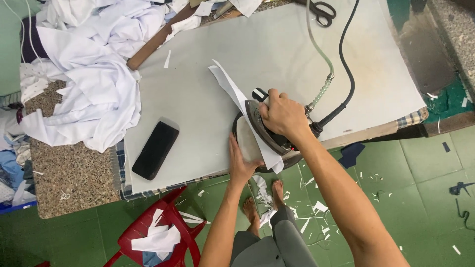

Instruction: The person irons a white fabric piece on a curved ironing board using a steam iron. They repeatedly smooth the fabric with their hands, use a black rectangular object to press down on the material, and adjust the fabric's position while ironing.

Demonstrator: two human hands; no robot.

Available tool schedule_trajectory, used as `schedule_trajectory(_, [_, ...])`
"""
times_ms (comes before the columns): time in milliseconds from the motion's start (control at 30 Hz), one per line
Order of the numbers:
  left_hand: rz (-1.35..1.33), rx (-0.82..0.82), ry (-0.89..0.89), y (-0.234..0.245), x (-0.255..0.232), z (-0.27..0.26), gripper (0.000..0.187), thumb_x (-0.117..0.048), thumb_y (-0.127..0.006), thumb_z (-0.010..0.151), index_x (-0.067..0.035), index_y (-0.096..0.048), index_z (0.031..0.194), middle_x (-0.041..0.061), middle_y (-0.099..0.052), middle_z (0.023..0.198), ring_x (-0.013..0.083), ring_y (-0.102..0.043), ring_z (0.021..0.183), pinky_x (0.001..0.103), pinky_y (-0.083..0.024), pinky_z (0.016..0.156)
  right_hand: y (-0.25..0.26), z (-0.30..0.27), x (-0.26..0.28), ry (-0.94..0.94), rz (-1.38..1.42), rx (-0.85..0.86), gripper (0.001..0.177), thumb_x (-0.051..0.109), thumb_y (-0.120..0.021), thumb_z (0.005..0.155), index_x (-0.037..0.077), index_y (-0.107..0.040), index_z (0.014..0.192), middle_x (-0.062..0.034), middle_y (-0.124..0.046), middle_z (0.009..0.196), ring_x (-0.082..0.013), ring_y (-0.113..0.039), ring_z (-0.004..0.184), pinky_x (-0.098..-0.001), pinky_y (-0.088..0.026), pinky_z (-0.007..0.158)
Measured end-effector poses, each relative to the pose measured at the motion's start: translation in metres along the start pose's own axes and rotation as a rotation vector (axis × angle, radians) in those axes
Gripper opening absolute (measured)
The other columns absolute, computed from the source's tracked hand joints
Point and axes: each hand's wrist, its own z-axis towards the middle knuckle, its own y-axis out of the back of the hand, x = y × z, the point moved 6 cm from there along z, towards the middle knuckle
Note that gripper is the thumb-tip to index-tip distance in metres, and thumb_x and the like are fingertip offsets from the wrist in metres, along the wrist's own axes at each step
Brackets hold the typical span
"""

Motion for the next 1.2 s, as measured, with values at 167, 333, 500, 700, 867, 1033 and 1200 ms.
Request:
schedule_trajectory(167, [-0.001,0.009,0.002,0.0,0.003,0.0,0.138,-0.072,-0.074,0.072,-0.003,0.003,0.162,0.029,-0.002,0.166,0.0463,-0.013,0.151,0.062,-0.024,0.118,0.0,-0.002,-0.001,0.025,0.018,0.032,0.052,0.041,-0.038,0.103,0.001,-0.047,0.135,-0.0282,-0.065,0.103,-0.0486,-0.072,0.092,-0.0584,-0.059,0.075])
schedule_trajectory(333, [0.0,0.046,0.059,-0.001,0.003,-0.001,0.139,-0.074,-0.075,0.071,-0.003,0.003,0.162,0.029,0.001,0.166,0.0467,-0.011,0.151,0.062,-0.025,0.117,0.002,-0.005,0.002,0.0,0.069,0.048,0.051,0.046,-0.046,0.103,-0.002,-0.053,0.12,-0.0314,-0.069,0.091,-0.049,-0.073,0.087,-0.0555,-0.061,0.07])
schedule_trajectory(500, [-0.04,0.021,0.21,0.01,-0.009,-0.008,0.126,-0.064,-0.076,0.079,-0.002,-0.005,0.162,0.027,-0.003,0.166,0.0459,-0.015,0.15,0.063,-0.031,0.114,0.003,-0.017,0.001,-0.043,0.064,0.068,0.053,0.05,-0.05,0.102,-0.002,-0.055,0.111,-0.0319,-0.07,0.09,-0.0473,-0.073,0.086,-0.0543,-0.061,0.07])
schedule_trajectory(700, [-0.106,0.138,0.355,0.011,-0.031,-0.006,0.119,-0.041,-0.081,0.084,-0.004,0.001,0.162,0.025,0.005,0.167,0.0457,-0.01,0.151,0.062,-0.029,0.115,-0.018,-0.024,-0.008,-0.064,-0.1,0.054,0.048,0.05,-0.051,0.101,0.002,-0.055,0.102,-0.026,-0.069,0.079,-0.0436,-0.074,0.077,-0.0521,-0.061,0.064])
schedule_trajectory(867, [-0.097,0.233,0.49,0.016,-0.047,0.008,0.14,-0.039,-0.091,0.068,0.003,0.007,0.159,0.028,0.013,0.165,0.0475,-0.006,0.152,0.061,-0.027,0.117,-0.005,-0.004,0.008,-0.039,-0.205,-0.007,0.042,0.047,-0.049,0.102,0.006,-0.055,0.098,-0.0214,-0.068,0.07,-0.0382,-0.075,0.068,-0.0473,-0.061,0.06])
schedule_trajectory(1033, [-0.092,0.232,0.503,0.019,-0.052,0.012,0.138,-0.041,-0.089,0.067,0.008,0.002,0.158,0.033,0.006,0.164,0.0516,-0.011,0.15,0.059,-0.027,0.117,0.001,0.023,0.017,0.014,-0.26,-0.048,0.046,0.05,-0.045,0.104,0.006,-0.053,0.094,-0.021,-0.067,0.067,-0.0391,-0.074,0.065,-0.0488,-0.06,0.057])
schedule_trajectory(1200, [-0.058,0.215,0.483,0.018,-0.05,0.006,0.139,-0.044,-0.089,0.066,0.006,0.0,0.16,0.031,0.004,0.165,0.0486,-0.011,0.151,0.057,-0.028,0.118,-0.011,0.035,0.003,0.016,-0.162,-0.079,0.044,0.046,-0.048,0.103,0.003,-0.053,0.095,-0.0249,-0.067,0.071,-0.0438,-0.074,0.07,-0.0522,-0.06,0.059])
